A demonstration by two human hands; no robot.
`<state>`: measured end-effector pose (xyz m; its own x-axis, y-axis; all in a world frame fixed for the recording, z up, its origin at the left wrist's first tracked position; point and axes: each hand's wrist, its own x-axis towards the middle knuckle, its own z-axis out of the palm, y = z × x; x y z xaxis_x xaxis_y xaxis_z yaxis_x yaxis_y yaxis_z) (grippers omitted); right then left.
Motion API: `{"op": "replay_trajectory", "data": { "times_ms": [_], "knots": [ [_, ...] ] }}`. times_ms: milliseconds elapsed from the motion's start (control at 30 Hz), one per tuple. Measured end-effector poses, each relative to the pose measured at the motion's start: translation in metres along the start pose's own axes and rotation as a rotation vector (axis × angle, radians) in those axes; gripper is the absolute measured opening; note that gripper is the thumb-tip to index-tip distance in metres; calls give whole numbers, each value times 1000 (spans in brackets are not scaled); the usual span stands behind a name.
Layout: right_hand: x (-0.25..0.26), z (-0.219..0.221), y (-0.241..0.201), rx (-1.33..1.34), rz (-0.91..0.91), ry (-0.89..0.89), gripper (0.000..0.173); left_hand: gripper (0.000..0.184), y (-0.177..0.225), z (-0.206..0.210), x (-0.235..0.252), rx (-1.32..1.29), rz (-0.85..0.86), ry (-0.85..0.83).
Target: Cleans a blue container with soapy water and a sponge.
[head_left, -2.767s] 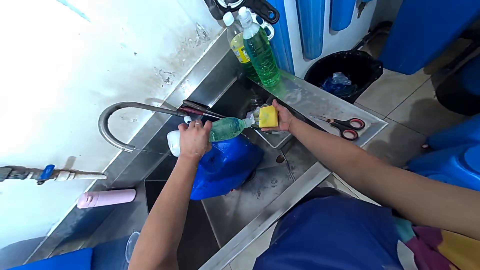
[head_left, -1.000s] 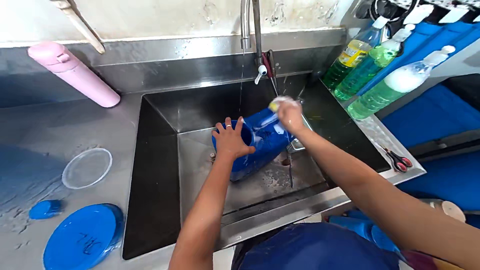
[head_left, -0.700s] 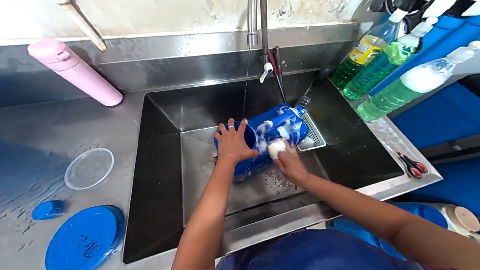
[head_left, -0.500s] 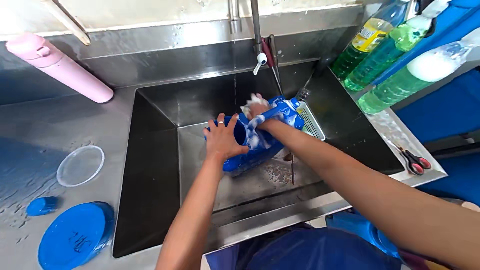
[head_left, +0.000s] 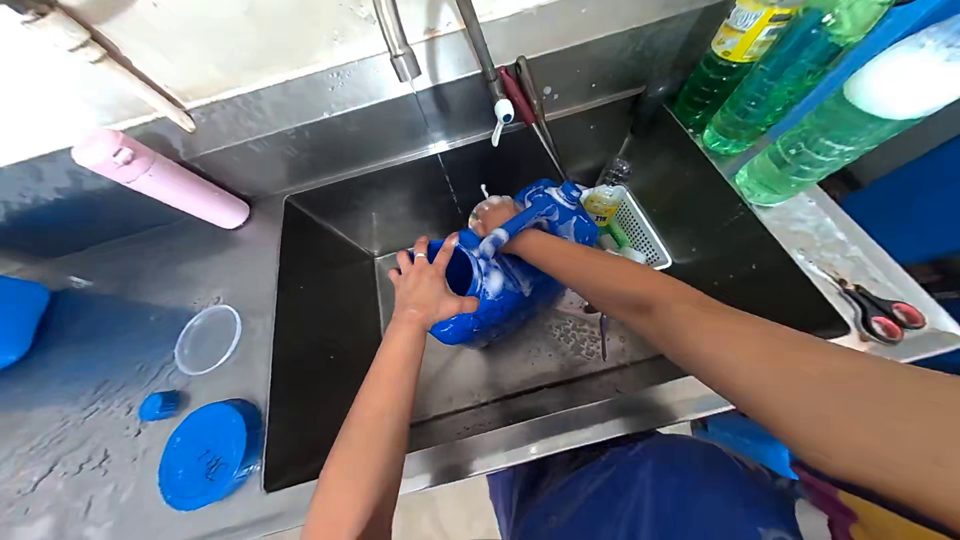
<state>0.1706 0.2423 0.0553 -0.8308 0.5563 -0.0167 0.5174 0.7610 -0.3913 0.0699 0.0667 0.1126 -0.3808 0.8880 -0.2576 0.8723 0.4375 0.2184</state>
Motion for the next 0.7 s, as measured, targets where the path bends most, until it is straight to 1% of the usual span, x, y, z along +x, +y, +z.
{"op": "replay_trajectory", "data": {
  "times_ms": [33,100,133,167,200,233,267,300,333,367,400,433,467,533,567,600,633,667,700],
  "knots": [
    [-17,9,0,35,-34,90,36,115,0,0,0,2,-19,10],
    [-94,24,12,86,-117,148,33,114,5,1,0,-22,-39,13],
    [-133,30,17,96,-166,153,33,112,7,-1,-1,-22,-39,8],
    [-161,31,20,98,-204,141,32,111,7,-2,-2,-12,-27,-12],
    [-171,29,21,83,-229,119,30,112,5,-4,-4,-1,-1,-42],
    [-162,25,21,59,-235,94,30,113,3,-6,-6,12,35,-85],
    [-140,24,22,33,-221,77,32,116,0,-8,-8,32,82,-124],
    [-107,23,22,6,-212,100,33,119,-4,-10,-10,58,123,-150],
    [-71,17,18,14,-188,89,35,121,-7,-12,-10,74,148,-152],
    [-41,12,13,35,-181,119,32,122,-10,-11,-9,78,151,-133],
    [-28,15,8,63,-167,168,32,121,-13,-9,-7,75,147,-102],
    [-37,20,4,121,-127,178,34,121,-16,-5,-6,63,145,-74],
    [-63,27,1,156,-93,194,31,120,-17,-2,-7,43,146,-50],
    [-136,27,-1,224,-54,131,22,115,-14,-1,-10,10,132,-29],
    [-169,21,-4,299,-38,65,22,112,-10,-1,-12,-12,121,-13],
    [-191,7,-13,431,24,-60,23,107,-6,2,-14,-46,118,19],
    [-200,-4,-20,579,105,-98,23,100,0,6,-14,-78,118,62],
    [-196,-14,-24,722,183,-14,23,87,8,10,-12,-115,123,114],
    [-180,-23,-22,826,248,154,25,73,20,13,-7,-148,127,154]
  ]
}}
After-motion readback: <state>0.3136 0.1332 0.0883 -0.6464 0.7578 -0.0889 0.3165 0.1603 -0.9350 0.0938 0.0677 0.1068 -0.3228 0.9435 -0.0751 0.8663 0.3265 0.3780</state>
